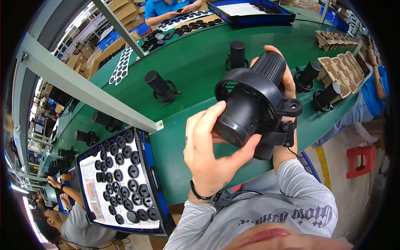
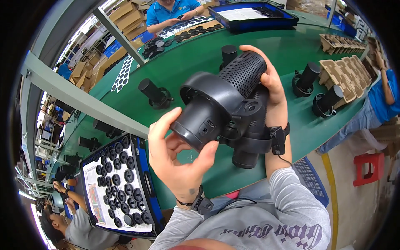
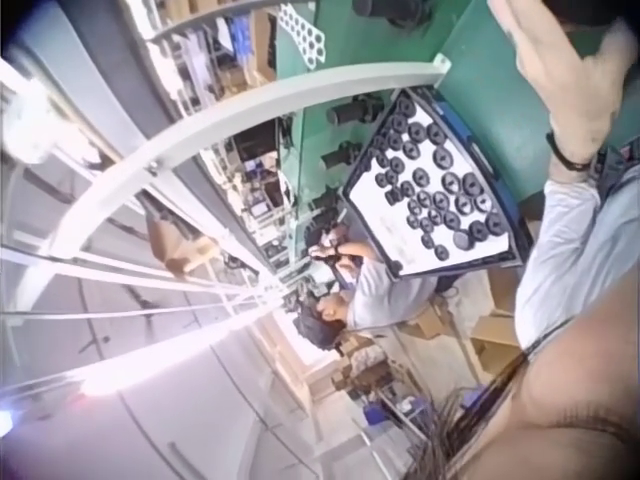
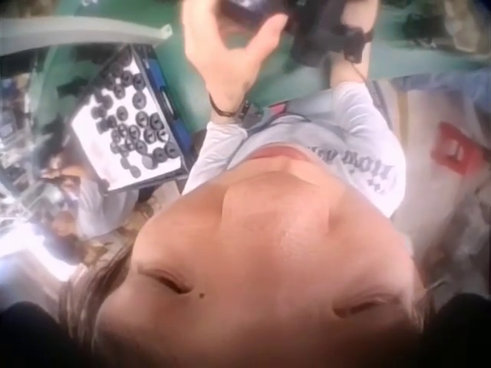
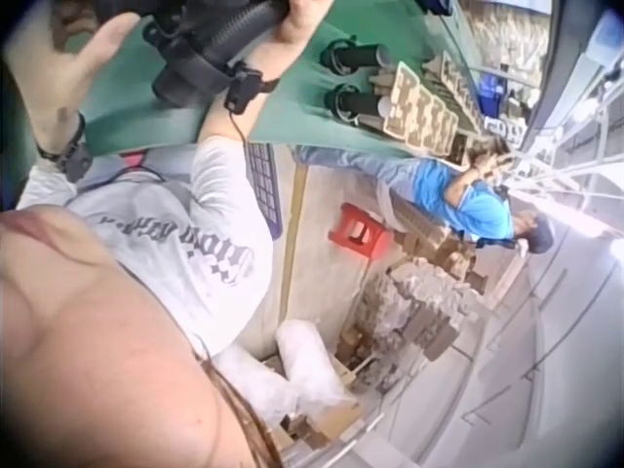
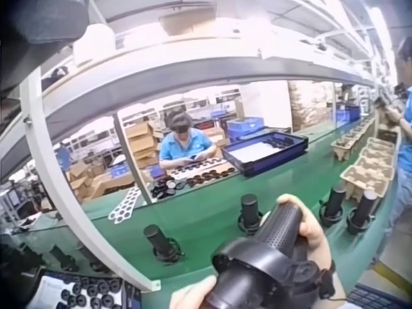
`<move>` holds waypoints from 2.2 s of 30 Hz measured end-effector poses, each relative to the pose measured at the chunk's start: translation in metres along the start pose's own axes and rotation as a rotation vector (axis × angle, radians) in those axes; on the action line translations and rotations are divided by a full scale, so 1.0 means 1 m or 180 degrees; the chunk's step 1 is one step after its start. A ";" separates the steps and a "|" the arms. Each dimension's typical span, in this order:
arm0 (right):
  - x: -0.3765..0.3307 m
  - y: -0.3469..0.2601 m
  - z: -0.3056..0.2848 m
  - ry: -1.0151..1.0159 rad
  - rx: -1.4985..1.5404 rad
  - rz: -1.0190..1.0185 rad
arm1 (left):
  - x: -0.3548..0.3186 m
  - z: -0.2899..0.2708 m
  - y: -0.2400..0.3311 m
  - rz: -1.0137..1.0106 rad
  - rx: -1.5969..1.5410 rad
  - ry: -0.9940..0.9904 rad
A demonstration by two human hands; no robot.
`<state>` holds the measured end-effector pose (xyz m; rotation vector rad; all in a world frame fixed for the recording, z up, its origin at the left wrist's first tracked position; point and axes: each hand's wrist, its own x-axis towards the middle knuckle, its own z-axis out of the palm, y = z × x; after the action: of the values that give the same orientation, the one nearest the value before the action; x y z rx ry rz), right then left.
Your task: Manual assembly of professional microphones by attaching plastic housings and rubber seals.
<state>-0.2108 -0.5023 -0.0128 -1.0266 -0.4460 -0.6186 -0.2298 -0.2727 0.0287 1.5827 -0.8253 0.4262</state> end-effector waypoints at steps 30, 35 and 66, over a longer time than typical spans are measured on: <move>-0.004 -0.009 0.009 0.0134 0.0309 0.0669 | -0.007 -0.003 0.016 0.0563 0.0564 -0.0589; -0.009 -0.013 0.025 0.0315 0.0399 0.0752 | -0.007 0.001 0.015 0.0458 0.0502 -0.0235; -0.015 -0.014 0.050 0.1106 -0.0054 0.0779 | -0.009 -0.005 0.009 -0.0198 0.0232 0.0143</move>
<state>-0.2338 -0.4590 0.0098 -0.9484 -0.0093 -0.5664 -0.2407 -0.2654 0.0299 1.6558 -0.7314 0.4496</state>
